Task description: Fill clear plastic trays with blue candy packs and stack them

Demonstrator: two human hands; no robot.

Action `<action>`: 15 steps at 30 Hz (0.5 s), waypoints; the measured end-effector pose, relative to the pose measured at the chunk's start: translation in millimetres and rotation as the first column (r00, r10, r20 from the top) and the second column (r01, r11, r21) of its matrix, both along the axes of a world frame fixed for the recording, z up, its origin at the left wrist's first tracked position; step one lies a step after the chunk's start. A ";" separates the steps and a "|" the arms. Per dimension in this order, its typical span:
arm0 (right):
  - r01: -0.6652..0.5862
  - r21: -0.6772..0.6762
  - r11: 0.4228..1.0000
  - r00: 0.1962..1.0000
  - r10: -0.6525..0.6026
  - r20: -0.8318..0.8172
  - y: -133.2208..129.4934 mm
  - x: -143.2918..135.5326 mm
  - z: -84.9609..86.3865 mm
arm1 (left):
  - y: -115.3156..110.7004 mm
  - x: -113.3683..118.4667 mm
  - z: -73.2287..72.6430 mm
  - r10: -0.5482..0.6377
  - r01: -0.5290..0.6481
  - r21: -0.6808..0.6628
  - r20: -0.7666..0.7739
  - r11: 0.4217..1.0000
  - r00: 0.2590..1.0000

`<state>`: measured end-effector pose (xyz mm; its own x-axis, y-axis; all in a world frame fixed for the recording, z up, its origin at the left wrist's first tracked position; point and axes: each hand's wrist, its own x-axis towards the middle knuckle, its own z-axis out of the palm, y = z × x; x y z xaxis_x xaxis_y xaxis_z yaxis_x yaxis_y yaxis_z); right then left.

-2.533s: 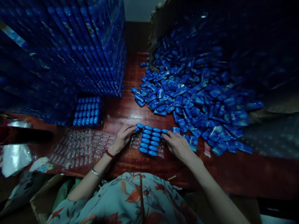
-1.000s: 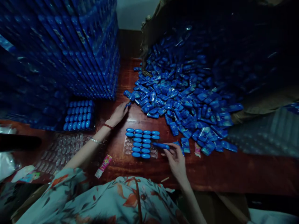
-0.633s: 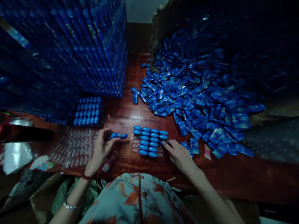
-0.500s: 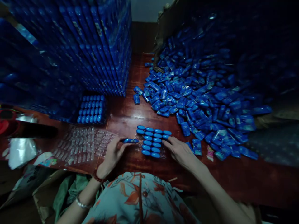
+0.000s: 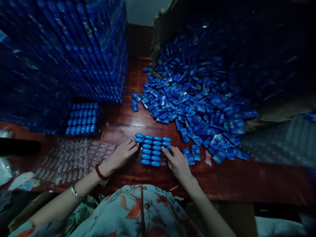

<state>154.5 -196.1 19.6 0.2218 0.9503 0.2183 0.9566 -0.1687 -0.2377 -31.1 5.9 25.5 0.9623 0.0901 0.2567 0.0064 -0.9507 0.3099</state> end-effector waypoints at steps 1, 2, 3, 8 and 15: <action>0.018 0.020 1.000 1.000 -0.018 -0.009 -0.7 -3.5 -3.2 | 1.3 3.6 2.6 -0.039 0.040 0.029 -0.025 0.999 0.999; 0.034 0.033 0.999 0.999 -0.033 -0.024 -0.9 -7.1 -6.0 | 2.5 7.5 4.7 -0.073 0.076 0.055 -0.046 0.996 0.996; 0.052 0.040 0.998 0.998 -0.050 -0.041 -0.5 -10.8 -8.5 | 3.5 11.0 6.2 -0.099 0.104 0.074 -0.067 0.992 0.993; 0.169 0.076 0.983 0.981 -0.160 -0.110 -1.6 -23.1 -13.0 | 7.6 10.7 5.7 -0.083 0.085 0.086 -0.032 0.993 0.996; 0.514 0.086 0.853 0.856 -0.517 0.008 -58.9 9.4 -19.1 | 40.9 17.3 4.8 0.292 -0.259 -0.161 0.236 0.952 0.927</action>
<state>163.9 -255.0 0.5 0.6673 0.6810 0.3016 0.7445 -0.6217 -0.2434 -13.8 46.9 30.3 0.7991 0.3891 0.4584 0.1680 -0.8765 0.4512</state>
